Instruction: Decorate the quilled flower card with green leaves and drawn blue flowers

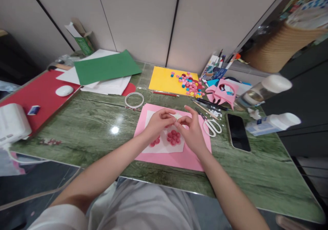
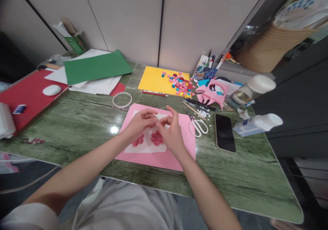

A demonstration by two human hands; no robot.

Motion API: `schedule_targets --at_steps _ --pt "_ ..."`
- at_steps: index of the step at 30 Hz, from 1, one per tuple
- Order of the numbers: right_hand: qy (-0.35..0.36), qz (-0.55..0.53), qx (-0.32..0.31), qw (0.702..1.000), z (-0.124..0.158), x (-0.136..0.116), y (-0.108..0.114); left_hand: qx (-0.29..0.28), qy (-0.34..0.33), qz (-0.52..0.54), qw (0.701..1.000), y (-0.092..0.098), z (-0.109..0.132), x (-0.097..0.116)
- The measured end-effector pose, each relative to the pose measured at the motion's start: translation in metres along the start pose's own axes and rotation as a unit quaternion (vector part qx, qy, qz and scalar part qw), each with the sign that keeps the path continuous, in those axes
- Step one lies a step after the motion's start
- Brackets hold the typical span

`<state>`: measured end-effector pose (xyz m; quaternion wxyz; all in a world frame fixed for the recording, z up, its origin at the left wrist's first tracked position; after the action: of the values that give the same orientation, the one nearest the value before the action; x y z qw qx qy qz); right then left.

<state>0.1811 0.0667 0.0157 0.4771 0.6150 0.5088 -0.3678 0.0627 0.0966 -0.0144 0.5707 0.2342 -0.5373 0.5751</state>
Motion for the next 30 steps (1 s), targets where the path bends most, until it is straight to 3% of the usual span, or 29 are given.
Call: schedule_targets --at_steps 5,15,24,30 --pt "0.011 -0.005 0.021 1.000 -0.002 -0.001 0.006 -0.014 0.011 0.025 1.000 -0.003 0.002 -0.002" --pt "0.016 -0.032 -0.014 0.999 -0.003 -0.002 0.003 0.006 0.010 0.004 1.000 -0.001 0.003 0.003" --pt "0.003 0.010 -0.004 1.000 -0.003 0.003 0.006 0.001 0.044 0.072 0.996 0.000 -0.001 -0.008" --pt "-0.002 -0.034 -0.006 0.999 -0.004 0.007 0.006 0.002 0.050 0.078 0.996 0.000 -0.002 -0.013"
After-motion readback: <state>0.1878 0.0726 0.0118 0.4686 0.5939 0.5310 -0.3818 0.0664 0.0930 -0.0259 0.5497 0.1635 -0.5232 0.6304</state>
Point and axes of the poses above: each hand's wrist, its own z-axis away from the middle knuckle, its own y-axis out of the back of the hand, x = y × z, the point moved 8 cm from there along -z, towards the middle knuckle, and after that the axes turned 11 degrees about y, right-handed, at the moved point
